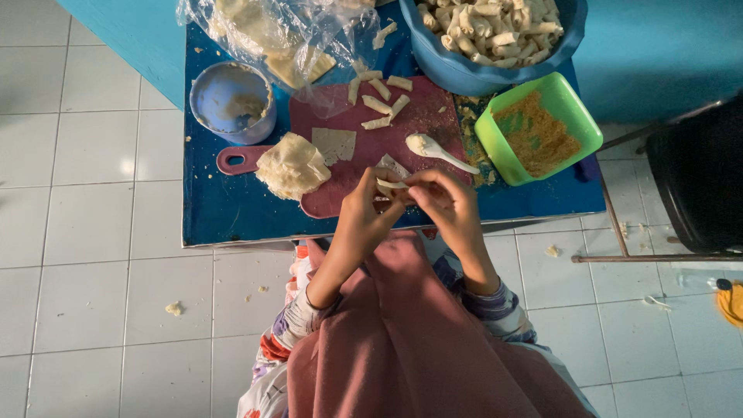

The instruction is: The person sits at a small table and wraps filling into square pastry skins, folding each square closed by hand. The folded pastries are placed into a large bowl that fills with finished pieces, while a green container holds the filling and a spoon rests on the cutting board.

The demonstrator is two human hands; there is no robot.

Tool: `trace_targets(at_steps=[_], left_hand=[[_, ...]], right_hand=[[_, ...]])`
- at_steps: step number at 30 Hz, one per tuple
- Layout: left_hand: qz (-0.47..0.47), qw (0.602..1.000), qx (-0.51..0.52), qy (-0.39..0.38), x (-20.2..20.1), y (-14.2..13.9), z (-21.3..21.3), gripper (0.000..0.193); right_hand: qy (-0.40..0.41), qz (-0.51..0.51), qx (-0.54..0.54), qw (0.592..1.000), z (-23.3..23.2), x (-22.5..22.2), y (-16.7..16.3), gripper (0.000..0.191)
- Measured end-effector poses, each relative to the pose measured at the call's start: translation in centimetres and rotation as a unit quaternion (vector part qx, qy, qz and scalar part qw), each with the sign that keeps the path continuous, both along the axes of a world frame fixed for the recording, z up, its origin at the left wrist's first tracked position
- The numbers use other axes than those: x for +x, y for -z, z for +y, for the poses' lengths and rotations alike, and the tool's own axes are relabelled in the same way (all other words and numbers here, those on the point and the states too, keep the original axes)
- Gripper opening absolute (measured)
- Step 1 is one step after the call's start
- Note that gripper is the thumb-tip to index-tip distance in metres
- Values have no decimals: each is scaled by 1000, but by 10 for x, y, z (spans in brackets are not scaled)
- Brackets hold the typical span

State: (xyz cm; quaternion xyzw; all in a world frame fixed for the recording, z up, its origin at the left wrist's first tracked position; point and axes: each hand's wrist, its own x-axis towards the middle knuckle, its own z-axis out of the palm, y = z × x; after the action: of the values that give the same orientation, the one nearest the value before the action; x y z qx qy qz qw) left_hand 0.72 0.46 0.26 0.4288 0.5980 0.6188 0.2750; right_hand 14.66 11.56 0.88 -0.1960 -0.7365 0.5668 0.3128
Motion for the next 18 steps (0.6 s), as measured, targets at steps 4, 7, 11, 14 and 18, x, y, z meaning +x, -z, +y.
trace_targets(at_steps=[4, 7, 11, 14, 18], left_hand=[[15, 1000, -11, -8, 0, -3, 0, 28], [-25, 999, -31, 32, -8, -7, -5, 16], [-91, 994, -27, 60, -13, -11, -5, 21], [-101, 993, -15, 58, -12, -12, -4, 20], [11, 1000, 16, 7, -11, -11, -3, 17]], right_hand=[[37, -63, 24, 997, 2, 3, 6, 14], [69, -52, -12, 996, 12, 5, 14, 16], [8, 7, -103, 995, 21, 9, 30, 10], [-25, 0, -117, 993, 23, 11, 36, 8], [-27, -3, -105, 994, 18, 8, 32, 9]])
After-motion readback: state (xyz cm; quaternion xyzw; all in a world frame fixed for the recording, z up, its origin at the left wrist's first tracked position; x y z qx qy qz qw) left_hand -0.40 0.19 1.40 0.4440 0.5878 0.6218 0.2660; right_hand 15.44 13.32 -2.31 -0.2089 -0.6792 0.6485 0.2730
